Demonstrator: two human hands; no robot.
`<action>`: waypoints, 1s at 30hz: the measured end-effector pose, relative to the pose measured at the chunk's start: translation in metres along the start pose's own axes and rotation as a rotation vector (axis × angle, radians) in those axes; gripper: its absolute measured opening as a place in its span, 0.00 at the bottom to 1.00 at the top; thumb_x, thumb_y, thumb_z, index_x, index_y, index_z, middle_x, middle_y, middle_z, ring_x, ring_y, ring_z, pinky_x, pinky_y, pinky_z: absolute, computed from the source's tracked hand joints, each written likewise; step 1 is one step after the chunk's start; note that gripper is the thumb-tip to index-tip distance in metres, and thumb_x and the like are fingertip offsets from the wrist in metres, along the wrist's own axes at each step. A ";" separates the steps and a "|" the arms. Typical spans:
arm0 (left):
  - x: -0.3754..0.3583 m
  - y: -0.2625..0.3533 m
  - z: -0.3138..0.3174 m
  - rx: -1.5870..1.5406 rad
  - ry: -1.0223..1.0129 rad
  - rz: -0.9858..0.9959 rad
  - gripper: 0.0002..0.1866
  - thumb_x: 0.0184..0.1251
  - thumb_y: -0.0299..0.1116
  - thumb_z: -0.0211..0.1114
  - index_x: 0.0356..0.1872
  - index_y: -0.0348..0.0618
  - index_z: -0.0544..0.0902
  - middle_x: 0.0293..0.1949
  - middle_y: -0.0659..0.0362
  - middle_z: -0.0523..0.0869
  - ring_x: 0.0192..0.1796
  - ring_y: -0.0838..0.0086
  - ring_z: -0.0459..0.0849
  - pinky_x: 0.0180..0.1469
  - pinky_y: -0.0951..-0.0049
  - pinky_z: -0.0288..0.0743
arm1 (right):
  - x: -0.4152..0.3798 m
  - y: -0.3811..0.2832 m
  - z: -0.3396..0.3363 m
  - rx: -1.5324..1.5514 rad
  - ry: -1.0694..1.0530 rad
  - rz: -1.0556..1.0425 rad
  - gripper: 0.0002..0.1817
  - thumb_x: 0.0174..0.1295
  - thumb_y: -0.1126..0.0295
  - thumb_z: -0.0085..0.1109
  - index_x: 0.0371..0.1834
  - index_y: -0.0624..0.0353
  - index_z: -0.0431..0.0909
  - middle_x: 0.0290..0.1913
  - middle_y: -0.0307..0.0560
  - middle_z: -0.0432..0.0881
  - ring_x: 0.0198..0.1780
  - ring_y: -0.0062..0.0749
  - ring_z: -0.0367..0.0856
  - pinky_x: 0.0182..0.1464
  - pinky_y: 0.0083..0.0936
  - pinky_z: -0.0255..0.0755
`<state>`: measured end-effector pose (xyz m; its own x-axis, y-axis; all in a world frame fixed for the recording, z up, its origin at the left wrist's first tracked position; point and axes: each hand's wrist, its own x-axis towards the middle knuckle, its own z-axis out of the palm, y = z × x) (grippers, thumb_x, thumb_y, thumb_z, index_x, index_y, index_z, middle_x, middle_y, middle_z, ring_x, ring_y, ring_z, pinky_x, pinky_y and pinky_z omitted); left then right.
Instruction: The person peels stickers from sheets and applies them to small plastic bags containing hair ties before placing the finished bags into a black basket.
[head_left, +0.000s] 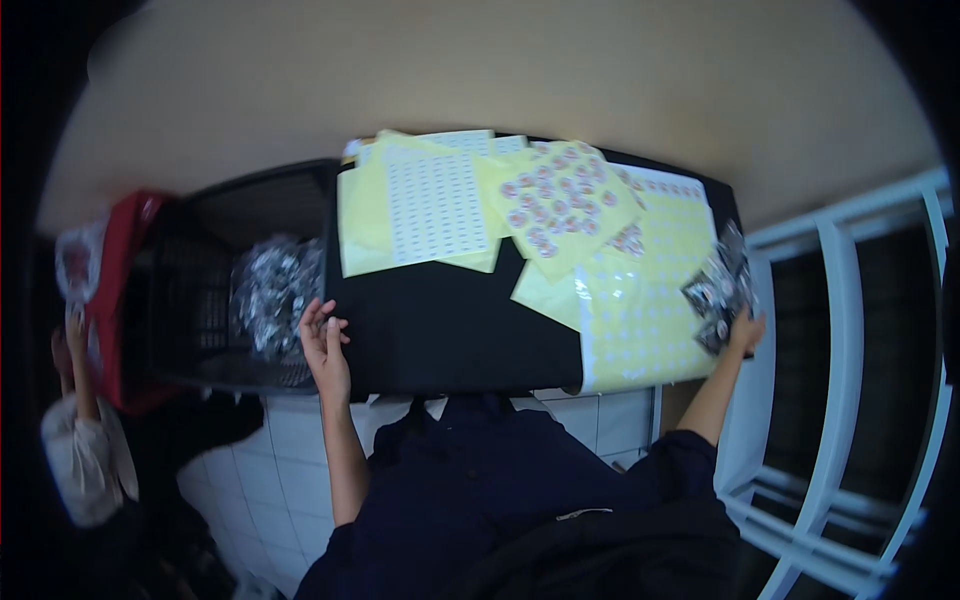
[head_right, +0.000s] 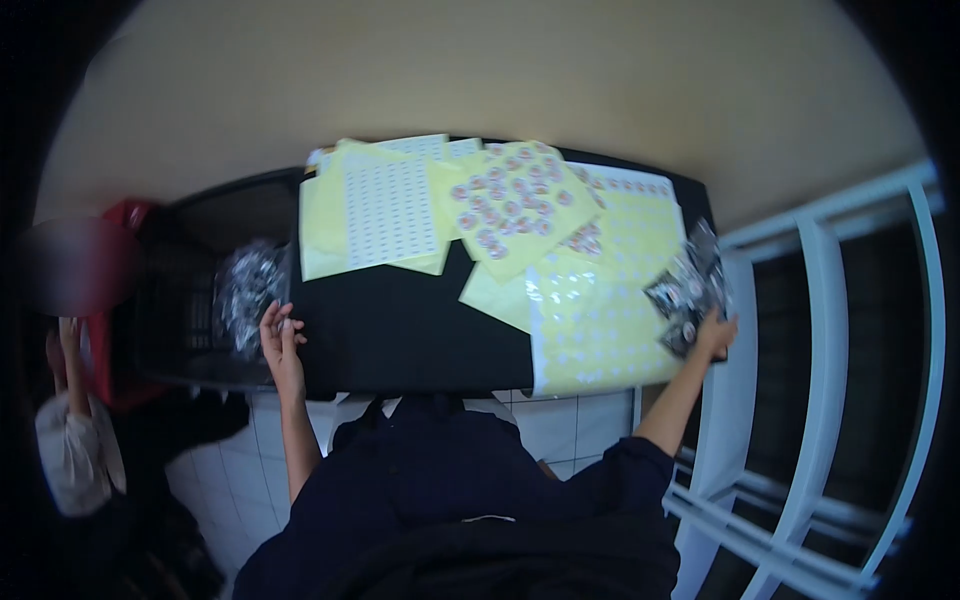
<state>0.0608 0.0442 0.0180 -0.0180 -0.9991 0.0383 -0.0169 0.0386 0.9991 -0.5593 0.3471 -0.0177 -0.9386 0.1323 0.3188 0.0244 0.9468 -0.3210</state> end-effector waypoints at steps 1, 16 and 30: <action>0.001 -0.002 -0.011 0.017 0.046 0.008 0.20 0.64 0.27 0.50 0.57 0.37 0.62 0.49 0.55 0.73 0.37 0.82 0.73 0.34 0.85 0.66 | 0.003 0.005 0.003 0.032 0.016 -0.012 0.37 0.50 0.43 0.53 0.61 0.50 0.61 0.60 0.51 0.64 0.61 0.47 0.61 0.53 0.58 0.54; 0.121 -0.162 -0.167 0.638 -0.099 -0.507 0.30 0.50 0.43 0.64 0.52 0.35 0.68 0.48 0.45 0.75 0.48 0.58 0.76 0.49 0.67 0.69 | -0.513 -0.280 -0.156 0.961 -0.681 -1.519 0.15 0.39 0.77 0.60 0.34 0.52 0.76 0.42 0.41 0.74 0.49 0.33 0.72 0.49 0.31 0.53; 0.194 -0.305 -0.253 0.913 0.260 -0.727 0.40 0.46 0.48 0.67 0.56 0.34 0.60 0.56 0.43 0.67 0.57 0.51 0.67 0.60 0.57 0.58 | -0.633 -0.325 -0.153 0.924 -1.178 -1.638 0.13 0.44 0.75 0.59 0.36 0.55 0.77 0.46 0.41 0.74 0.52 0.31 0.70 0.52 0.31 0.56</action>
<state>0.3158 -0.1655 -0.2747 0.4910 -0.7615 -0.4231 -0.6450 -0.6442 0.4111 0.0798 0.0008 0.0215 0.3063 -0.9153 0.2614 -0.5538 -0.3947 -0.7332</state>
